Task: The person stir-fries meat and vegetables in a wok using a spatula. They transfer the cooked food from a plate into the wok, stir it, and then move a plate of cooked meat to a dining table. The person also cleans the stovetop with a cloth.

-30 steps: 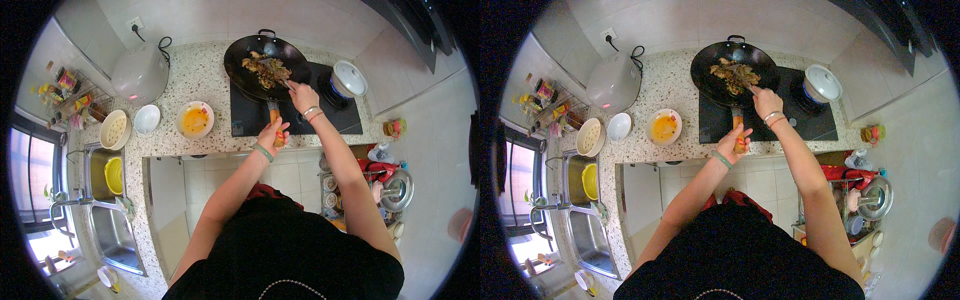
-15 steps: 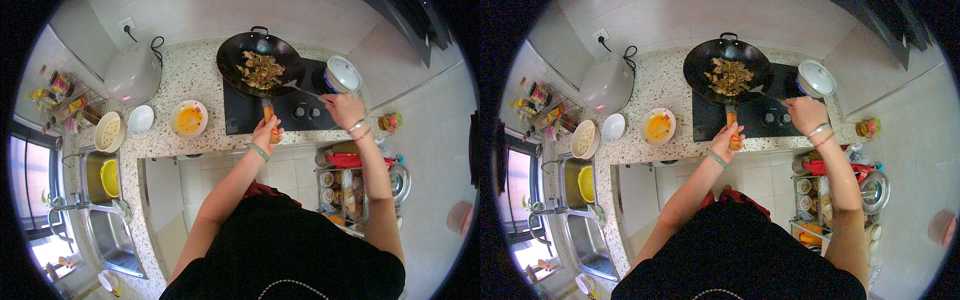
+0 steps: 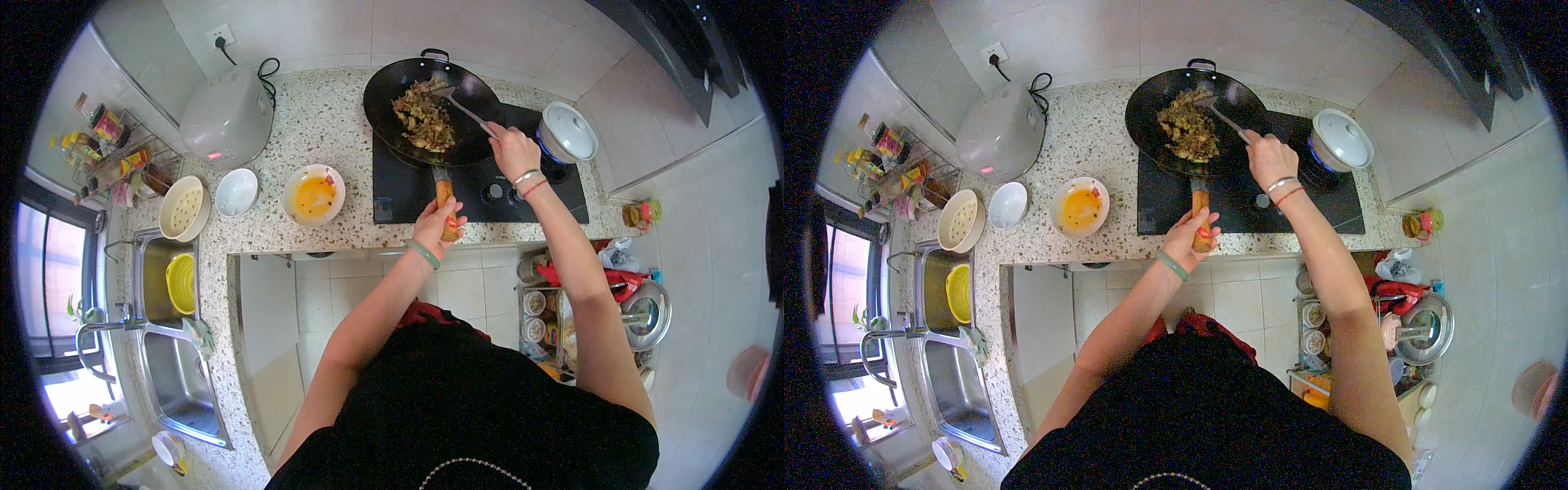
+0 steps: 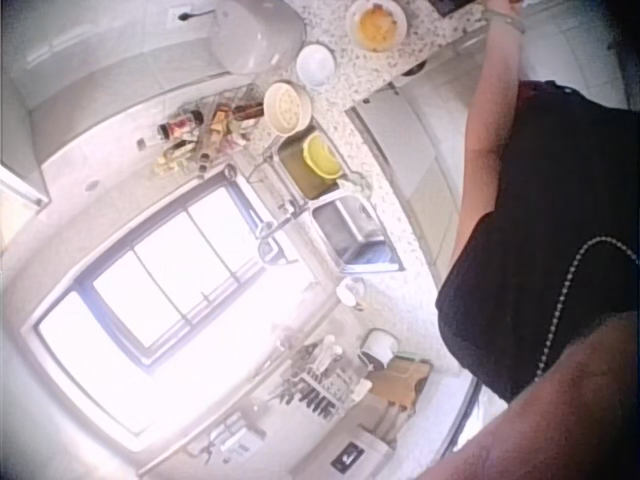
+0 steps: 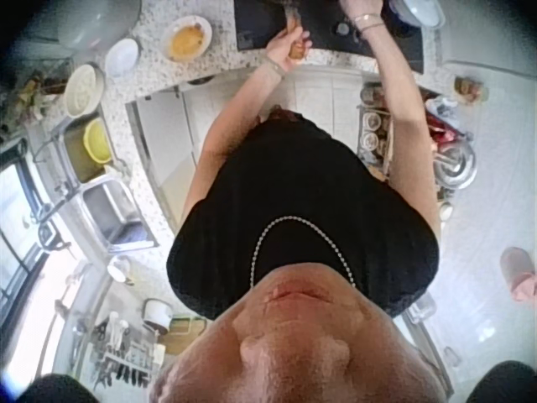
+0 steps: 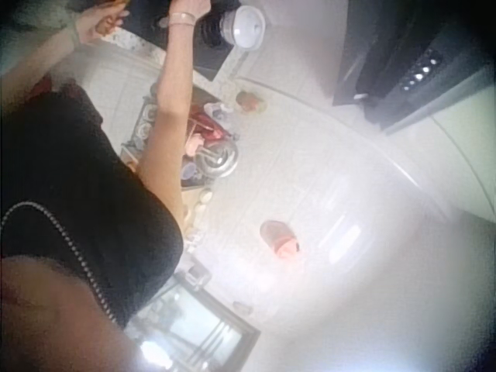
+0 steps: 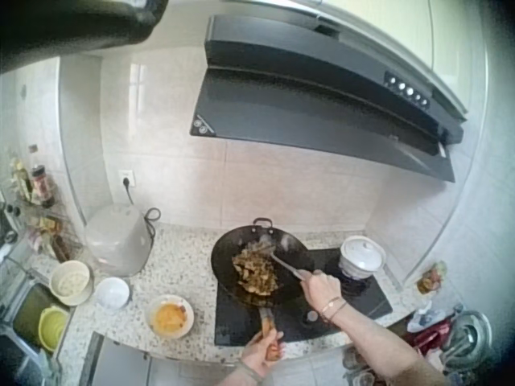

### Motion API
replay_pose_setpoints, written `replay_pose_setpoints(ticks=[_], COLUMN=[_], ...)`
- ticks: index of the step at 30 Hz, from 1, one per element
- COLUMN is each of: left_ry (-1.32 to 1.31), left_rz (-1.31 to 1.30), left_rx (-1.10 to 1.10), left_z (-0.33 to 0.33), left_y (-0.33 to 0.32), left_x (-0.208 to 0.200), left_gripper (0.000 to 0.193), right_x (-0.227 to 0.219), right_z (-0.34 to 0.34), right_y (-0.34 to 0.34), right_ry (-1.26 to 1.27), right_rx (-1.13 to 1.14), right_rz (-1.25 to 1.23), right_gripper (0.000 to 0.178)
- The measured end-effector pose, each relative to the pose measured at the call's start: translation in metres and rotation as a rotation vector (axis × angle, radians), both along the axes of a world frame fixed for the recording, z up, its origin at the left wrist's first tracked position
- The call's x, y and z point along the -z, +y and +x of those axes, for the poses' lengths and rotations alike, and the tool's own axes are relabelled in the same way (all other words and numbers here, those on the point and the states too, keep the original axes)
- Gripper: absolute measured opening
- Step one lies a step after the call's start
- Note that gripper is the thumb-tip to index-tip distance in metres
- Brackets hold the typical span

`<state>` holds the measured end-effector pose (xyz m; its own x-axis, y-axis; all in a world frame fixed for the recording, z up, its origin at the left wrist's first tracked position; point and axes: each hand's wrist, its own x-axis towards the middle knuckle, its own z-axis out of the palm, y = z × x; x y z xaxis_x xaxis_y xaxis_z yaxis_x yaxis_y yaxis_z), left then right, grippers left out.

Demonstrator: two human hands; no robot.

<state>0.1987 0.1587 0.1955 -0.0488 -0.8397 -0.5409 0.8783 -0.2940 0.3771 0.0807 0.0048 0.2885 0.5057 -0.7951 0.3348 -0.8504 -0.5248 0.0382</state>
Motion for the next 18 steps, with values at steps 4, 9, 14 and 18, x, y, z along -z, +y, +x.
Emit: replay_pose_setpoints(ticks=[4, 9, 14, 18], left_ry=[-0.006, -0.003, 0.014, -0.021], left_rz=[-0.006, -0.018, -0.014, 0.025], left_rx=[0.009, 0.003, -0.017, -0.036], left_z=[-0.002, -0.002, -0.002, -0.004], left_y=[-0.001, 0.001, 0.0, 0.0], left_x=[-0.001, -0.006, 0.001, -0.005], left_gripper=[0.026, 0.027, 0.028, 0.026], right_x=[0.013, 0.025, -0.032, -0.072], right_z=[0.013, -0.004, -0.058, -0.083], right_y=[-0.012, 0.01, 0.04, 0.055], right_ry=[-0.124, -0.129, -0.146, 0.071], right_rx=[0.065, -0.002, -0.028, -0.012], right_rz=[0.144, 0.256, 0.275, 0.232], right_gripper=[0.025, 0.028, 0.026, 0.025])
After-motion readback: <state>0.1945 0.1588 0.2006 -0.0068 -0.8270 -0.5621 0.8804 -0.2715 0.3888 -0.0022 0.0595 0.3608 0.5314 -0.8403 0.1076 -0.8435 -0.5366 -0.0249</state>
